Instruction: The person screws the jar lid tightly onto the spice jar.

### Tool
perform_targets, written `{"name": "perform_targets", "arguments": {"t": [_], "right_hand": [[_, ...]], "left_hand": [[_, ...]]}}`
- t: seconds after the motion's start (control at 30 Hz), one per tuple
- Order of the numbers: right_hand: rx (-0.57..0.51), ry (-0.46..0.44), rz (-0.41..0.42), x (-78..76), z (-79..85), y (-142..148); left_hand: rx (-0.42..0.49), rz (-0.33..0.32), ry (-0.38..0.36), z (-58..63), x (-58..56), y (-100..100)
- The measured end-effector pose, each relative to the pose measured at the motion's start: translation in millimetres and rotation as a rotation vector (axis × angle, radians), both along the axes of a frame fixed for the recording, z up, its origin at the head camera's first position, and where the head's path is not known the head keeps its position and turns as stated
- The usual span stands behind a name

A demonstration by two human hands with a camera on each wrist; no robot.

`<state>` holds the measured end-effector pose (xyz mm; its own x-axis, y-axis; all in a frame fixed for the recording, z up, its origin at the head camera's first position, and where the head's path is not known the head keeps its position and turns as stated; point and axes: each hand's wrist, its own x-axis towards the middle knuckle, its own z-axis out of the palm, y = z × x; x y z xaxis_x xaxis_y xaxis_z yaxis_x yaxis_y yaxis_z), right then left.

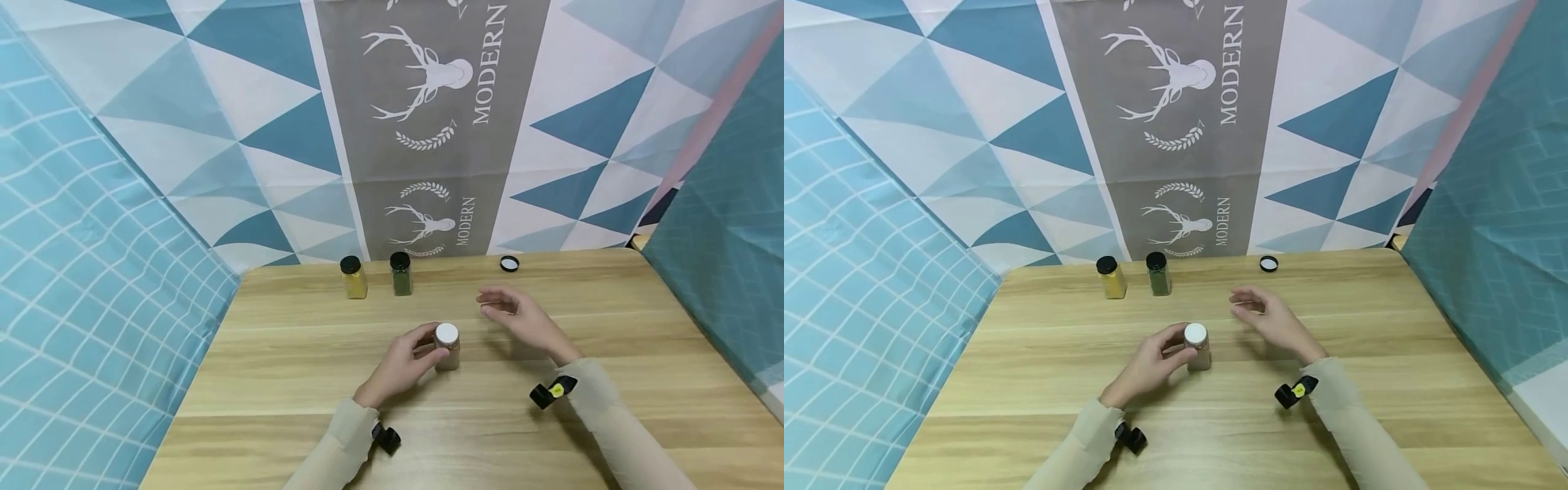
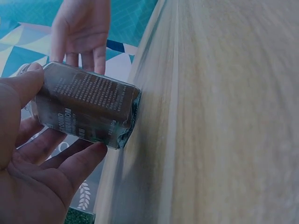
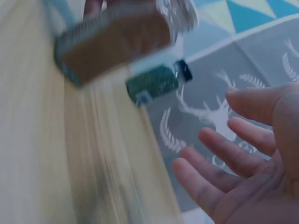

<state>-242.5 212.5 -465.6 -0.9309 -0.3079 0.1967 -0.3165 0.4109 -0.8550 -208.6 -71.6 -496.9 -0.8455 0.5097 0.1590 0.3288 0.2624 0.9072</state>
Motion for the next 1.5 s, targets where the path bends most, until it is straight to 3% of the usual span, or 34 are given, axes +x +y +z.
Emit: {"name": "perform_targets", "arguments": {"t": [0.2,0.53,0.93,1.5], "right_hand": [[0.089,0.018,-0.057,-18.0,2.6,15],[0.214,0.027,-0.038,-48.9,6.1,43],[0.145,0.058,-0.220,-76.9,5.1,77],[0.204,-0.098,-0.252,-98.8,-18.7,65]], "left_hand": [[0.007,-0.010,-0.004,0.6,0.2,0],[0.005,-0.021,-0.010,2.1,-0.1,0],[0.002,-0.017,-0.009,3.3,0.5,1],[-0.016,-0.016,0.012,2.5,1.2,0]]}}
